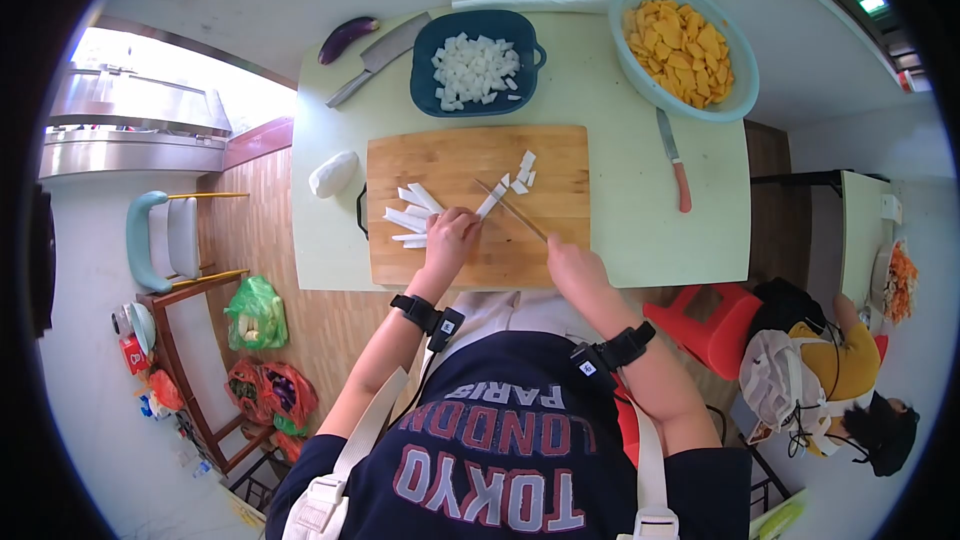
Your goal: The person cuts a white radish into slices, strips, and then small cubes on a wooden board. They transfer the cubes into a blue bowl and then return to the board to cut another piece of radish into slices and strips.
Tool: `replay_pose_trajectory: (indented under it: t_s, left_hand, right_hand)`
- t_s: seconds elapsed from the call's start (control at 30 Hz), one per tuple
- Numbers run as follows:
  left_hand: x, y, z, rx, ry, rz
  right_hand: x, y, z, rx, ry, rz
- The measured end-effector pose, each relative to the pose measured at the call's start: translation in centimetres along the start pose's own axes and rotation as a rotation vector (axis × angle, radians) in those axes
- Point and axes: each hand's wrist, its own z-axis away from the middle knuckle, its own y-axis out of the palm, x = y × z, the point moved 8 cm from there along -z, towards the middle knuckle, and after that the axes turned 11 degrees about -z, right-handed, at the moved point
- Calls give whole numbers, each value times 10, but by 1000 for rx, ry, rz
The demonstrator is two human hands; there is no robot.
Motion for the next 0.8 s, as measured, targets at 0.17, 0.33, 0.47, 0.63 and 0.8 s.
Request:
replay_pose_trajectory:
  t_s: [0.17,0.33,0.47,0.63,0.8]
  left_hand:
    - [-1,-3,0,-20,19,7]
    - [1,2,0,-17,14,-8]
    - [1,2,0,-16,-11,-11]
    - [-2,-6,-2,-2,1,-17]
    - [2,-14,4,-63,-46,-53]
  right_hand:
    - [0,4,-10,22,14,-59]
    - [-1,7,-17,58,51,-90]
    - [-7,19,-32,7,10,-118]
    - [-1,-5,-28,-49,-85,-217]
    - [9,-12,14,-25,-19,3]
